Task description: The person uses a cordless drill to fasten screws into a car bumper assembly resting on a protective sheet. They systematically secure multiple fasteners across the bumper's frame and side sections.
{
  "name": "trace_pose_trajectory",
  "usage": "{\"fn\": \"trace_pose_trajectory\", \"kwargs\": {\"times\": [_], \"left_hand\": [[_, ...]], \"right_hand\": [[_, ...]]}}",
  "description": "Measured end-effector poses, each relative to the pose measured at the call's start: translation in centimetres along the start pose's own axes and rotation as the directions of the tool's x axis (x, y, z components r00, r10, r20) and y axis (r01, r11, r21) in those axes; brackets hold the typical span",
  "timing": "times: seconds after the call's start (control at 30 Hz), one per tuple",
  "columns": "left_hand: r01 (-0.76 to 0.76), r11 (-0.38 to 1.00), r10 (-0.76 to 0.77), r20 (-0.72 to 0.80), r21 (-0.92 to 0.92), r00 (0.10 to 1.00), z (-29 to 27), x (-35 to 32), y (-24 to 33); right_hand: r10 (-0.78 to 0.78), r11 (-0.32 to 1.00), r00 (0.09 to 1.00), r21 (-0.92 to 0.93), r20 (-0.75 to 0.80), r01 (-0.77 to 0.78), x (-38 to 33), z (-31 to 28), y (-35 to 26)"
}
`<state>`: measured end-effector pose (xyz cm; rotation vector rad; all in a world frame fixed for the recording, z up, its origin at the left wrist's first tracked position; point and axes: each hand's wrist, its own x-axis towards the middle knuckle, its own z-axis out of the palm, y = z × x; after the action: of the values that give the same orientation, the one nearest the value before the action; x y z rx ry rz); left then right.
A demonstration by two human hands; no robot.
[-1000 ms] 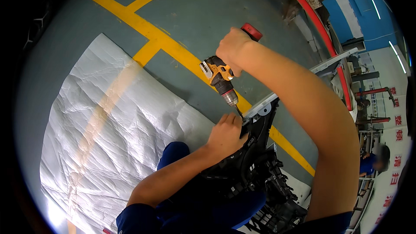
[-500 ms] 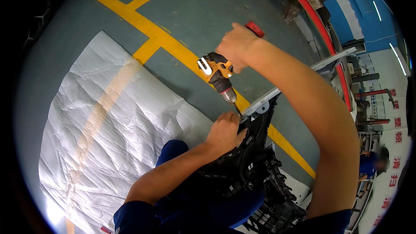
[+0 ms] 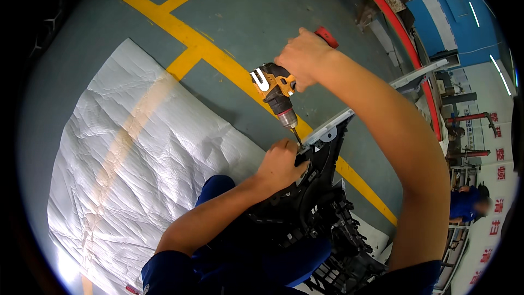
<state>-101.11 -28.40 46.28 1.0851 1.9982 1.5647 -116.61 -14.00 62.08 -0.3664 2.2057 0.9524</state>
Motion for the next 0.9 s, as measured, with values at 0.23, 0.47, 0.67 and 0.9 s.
{"fn": "trace_pose_trajectory", "kwargs": {"times": [0.23,0.47,0.67,0.9], "left_hand": [[0.034,0.999,-0.034,0.021,-0.026,0.999,-0.1,-0.1,0.0],[0.064,0.997,-0.062,0.033,-0.05,0.998,-0.4,-0.1,0.1],[0.044,0.998,-0.042,0.054,-0.035,0.998,-0.3,0.1,0.1],[0.035,0.998,-0.033,0.043,-0.051,0.999,-0.1,0.1,-0.2]], "right_hand": [[0.033,0.997,0.993,0.068,0.113,-0.041,0.7,2.0,1.1],[-0.043,0.995,0.999,0.096,0.028,0.04,1.3,1.9,0.7],[-0.082,0.986,0.995,0.142,-0.057,0.089,1.4,1.7,0.1],[-0.047,0.998,0.999,0.038,-0.007,0.047,1.7,1.7,-0.9]]}}
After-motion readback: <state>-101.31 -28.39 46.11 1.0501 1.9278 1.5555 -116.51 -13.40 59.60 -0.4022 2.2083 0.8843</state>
